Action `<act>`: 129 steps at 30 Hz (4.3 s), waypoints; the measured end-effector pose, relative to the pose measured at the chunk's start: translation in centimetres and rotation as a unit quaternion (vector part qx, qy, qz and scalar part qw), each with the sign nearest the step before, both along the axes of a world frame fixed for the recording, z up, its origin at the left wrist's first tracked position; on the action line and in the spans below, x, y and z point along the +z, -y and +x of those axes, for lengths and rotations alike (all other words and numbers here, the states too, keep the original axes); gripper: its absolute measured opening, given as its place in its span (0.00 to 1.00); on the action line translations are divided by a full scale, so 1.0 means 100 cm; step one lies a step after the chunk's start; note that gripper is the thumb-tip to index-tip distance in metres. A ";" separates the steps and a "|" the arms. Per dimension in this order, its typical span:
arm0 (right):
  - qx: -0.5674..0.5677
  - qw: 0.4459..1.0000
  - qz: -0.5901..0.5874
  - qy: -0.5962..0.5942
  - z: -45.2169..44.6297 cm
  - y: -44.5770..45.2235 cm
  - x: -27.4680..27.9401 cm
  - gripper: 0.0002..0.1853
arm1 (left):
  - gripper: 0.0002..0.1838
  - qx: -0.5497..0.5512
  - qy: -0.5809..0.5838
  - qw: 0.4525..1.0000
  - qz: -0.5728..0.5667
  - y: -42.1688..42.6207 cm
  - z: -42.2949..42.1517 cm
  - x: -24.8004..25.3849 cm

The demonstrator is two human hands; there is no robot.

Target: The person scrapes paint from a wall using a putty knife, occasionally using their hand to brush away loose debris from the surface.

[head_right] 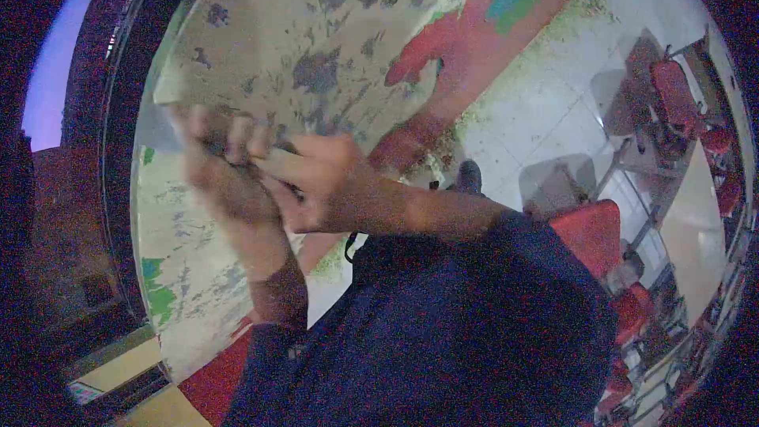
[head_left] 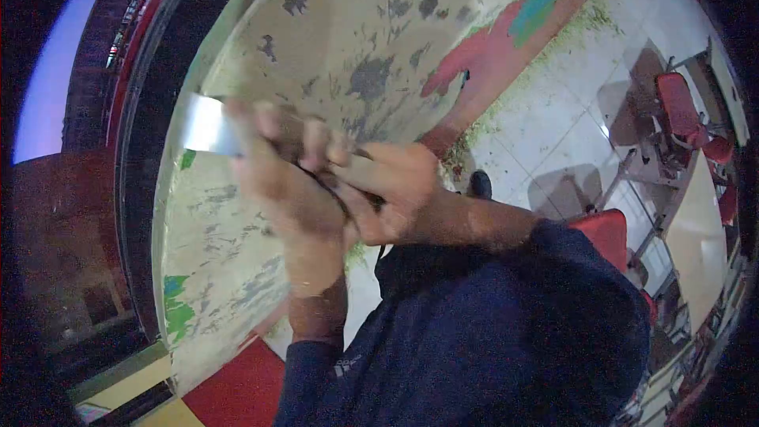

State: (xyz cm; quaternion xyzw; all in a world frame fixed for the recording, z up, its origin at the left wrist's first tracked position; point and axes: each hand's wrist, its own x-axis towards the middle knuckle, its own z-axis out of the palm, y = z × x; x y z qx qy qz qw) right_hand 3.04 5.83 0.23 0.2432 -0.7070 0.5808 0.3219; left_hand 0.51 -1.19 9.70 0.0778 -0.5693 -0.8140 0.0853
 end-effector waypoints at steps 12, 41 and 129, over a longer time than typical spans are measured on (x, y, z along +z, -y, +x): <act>0.030 0.999 -0.022 0.040 0.027 0.007 -0.006 0.09 | 0.20 -0.038 0.025 0.999 0.022 0.020 0.022 -0.014; 0.027 0.998 -0.031 0.050 0.023 0.018 -0.008 0.06 | 0.21 0.012 0.043 0.998 0.042 0.025 0.022 -0.020; -0.096 0.994 0.060 0.013 0.026 0.024 0.003 0.06 | 0.11 0.013 -0.063 0.982 -0.175 0.044 0.024 -0.028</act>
